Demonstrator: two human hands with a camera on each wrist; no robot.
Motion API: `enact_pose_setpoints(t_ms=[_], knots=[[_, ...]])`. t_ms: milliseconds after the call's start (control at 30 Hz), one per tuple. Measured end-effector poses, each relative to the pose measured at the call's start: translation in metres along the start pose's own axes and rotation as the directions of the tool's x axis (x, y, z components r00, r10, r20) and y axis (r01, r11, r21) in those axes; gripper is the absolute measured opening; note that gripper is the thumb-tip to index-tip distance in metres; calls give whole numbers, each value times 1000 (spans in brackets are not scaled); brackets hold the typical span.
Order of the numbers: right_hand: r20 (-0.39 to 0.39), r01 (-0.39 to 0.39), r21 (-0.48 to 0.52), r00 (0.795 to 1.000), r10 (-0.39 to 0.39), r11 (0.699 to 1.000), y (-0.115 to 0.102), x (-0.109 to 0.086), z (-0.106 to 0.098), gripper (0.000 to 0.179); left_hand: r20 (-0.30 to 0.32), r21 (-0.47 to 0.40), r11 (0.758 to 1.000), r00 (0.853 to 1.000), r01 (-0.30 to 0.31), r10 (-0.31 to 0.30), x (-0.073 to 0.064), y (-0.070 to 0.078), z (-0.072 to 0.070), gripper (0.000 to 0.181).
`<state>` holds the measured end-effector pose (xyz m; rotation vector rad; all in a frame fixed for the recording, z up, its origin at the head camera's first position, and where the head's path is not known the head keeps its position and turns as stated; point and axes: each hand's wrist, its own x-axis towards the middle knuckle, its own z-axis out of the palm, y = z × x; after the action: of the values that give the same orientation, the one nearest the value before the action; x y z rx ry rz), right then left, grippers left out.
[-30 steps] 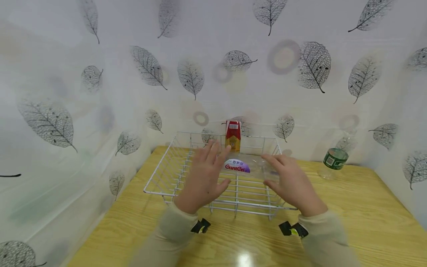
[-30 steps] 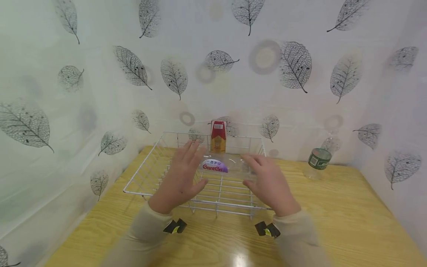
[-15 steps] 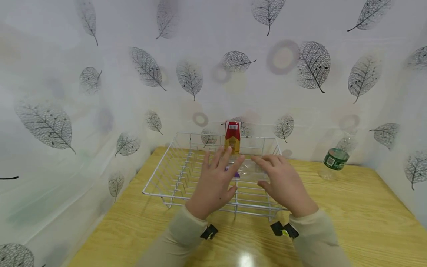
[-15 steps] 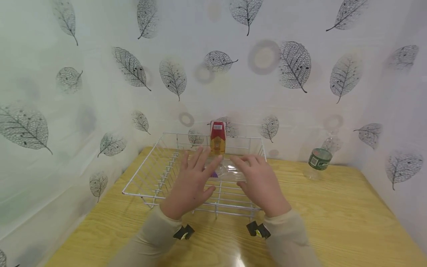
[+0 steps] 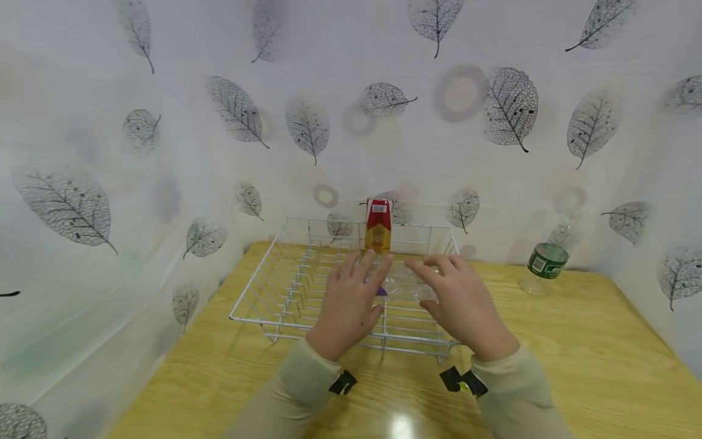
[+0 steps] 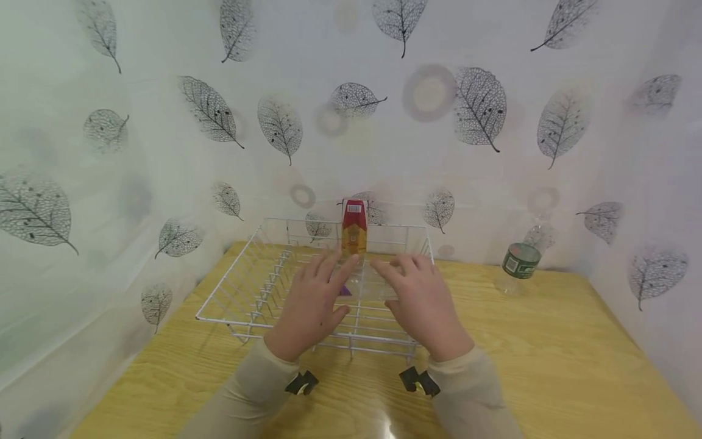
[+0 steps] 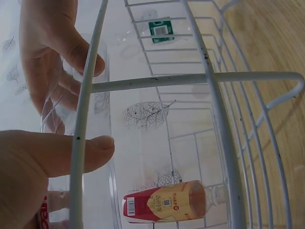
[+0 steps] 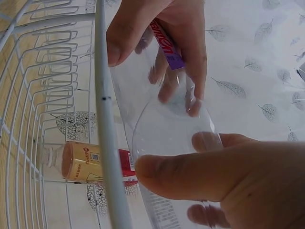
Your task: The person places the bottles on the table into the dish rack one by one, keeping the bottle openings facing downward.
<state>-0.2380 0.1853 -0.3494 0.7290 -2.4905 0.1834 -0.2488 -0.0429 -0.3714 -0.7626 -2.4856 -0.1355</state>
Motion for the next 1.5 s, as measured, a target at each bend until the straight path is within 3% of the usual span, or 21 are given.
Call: enact_pose_setpoints(t_ms=[333,667,800,933,1033,1200,1367,1500], knots=[[-7,12,10,1000,-12,1000,-3,1,5,81,51,25,1000,999,19,-20,0,-2,4,83],[20,4,22,1000,-4,1000,-5,0,11,80,99,-10,1000,995,22,-20,-3,-7,0,77],[66,-13,73,998,8,997,-5,0,9,80,95,-22,1000,995,10,-8,-3,-9,1,77],[113,-62,191,993,41,980,-3,0,6,77,91,-38,999,996,10,-6,-3,-12,2,77],[133,-120,307,988,83,944,-1,1,3,74,85,-55,998,996,21,-16,-3,-15,2,76],[151,-214,478,976,160,852,3,0,-1,73,85,-75,996,995,52,-46,-3,-20,2,75],[172,-298,629,954,244,718,8,-2,-5,75,102,-96,992,992,79,-69,-3,-24,-2,79],[174,-316,731,943,283,605,13,-1,-5,79,117,-131,987,990,93,-78,-2,-25,-6,80]])
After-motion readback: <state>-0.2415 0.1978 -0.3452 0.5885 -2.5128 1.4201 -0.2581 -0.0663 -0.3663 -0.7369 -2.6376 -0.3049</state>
